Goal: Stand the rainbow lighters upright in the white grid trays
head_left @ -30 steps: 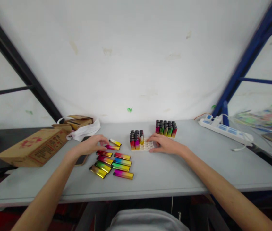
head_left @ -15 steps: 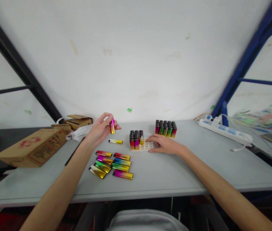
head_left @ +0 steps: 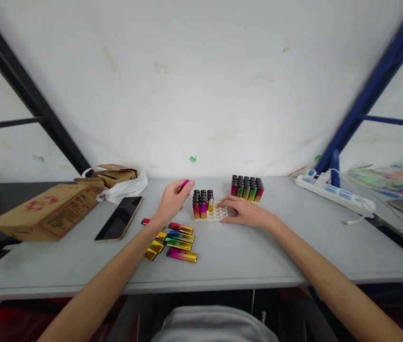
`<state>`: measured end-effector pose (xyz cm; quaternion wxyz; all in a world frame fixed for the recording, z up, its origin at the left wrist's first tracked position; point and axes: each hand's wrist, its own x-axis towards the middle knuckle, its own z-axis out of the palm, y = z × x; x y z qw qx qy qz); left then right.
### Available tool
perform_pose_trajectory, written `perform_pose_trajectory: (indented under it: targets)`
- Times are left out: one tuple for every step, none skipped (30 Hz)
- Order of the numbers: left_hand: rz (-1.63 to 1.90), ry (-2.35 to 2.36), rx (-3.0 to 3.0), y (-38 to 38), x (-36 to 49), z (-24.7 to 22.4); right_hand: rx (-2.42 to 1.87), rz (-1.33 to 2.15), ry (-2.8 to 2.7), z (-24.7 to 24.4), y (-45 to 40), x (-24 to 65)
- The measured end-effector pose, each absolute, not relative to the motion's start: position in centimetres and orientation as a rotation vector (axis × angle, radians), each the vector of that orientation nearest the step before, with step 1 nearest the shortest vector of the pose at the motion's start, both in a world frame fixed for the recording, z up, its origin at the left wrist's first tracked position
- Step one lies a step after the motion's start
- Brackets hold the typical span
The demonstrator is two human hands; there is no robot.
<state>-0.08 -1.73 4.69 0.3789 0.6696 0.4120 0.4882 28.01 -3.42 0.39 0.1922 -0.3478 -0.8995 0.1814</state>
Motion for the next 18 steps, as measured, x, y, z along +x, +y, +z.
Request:
perform_pose_trajectory:
  targets:
    - [1.268,1.087,1.740,-1.74,-0.12,4.58,-0.977,0.505,-2.526,0.41,-3.44,28.01]
    - [1.293,1.119,1.766,-1.76,-0.14,4.55,-0.979,0.503,-2.528,0.44,-3.46,28.02]
    - [1.314,1.146,1.792,-1.81,-0.15,4.59,-0.982,0.503,-2.529,0.46,-3.47,28.01]
    - [1.329,1.171,1.820,-1.86,-0.16,4.67,-0.986,0.506,-2.528,0.47,-3.48,28.01]
    - [1.342,1.196,1.846,-1.92,-0.17,4.78,-0.988,0.509,-2.526,0.48,-3.49,28.00]
    - [1.349,1.221,1.869,-1.97,-0.18,4.88,-0.989,0.512,-2.524,0.49,-3.49,28.00]
    - [1.349,1.243,1.890,-2.01,-0.20,4.95,-0.990,0.514,-2.521,0.49,-3.50,27.99]
    - [1.347,1.261,1.906,-2.02,-0.23,4.99,-0.991,0.514,-2.518,0.48,-3.50,27.98]
    - [1.349,1.275,1.913,-2.01,-0.26,4.98,-0.991,0.511,-2.518,0.48,-3.50,27.97]
    - [1.357,1.281,1.907,-1.96,-0.30,4.92,-0.990,0.505,-2.520,0.48,-3.49,27.97]
    - [1.365,1.280,1.891,-1.89,-0.34,4.82,-0.988,0.499,-2.523,0.48,-3.49,27.97]
    - [1.370,1.270,1.868,-1.81,-0.39,4.70,-0.985,0.498,-2.526,0.48,-3.48,27.97]
    - [1.372,1.254,1.839,-1.72,-0.44,4.58,-0.983,0.501,-2.527,0.48,-3.47,27.98]
    - [1.367,1.229,1.812,-1.62,-0.50,4.48,-0.983,0.507,-2.527,0.48,-3.46,27.99]
    - [1.354,1.200,1.787,-1.54,-0.54,4.41,-0.984,0.514,-2.525,0.49,-3.46,27.99]
    - [1.337,1.169,1.765,-1.47,-0.58,4.38,-0.985,0.520,-2.523,0.49,-3.45,28.00]
    - [1.321,1.139,1.744,-1.43,-0.60,4.39,-0.985,0.523,-2.524,0.50,-3.44,28.00]
    - [1.306,1.110,1.721,-1.40,-0.58,4.43,-0.987,0.523,-2.524,0.50,-3.44,28.00]
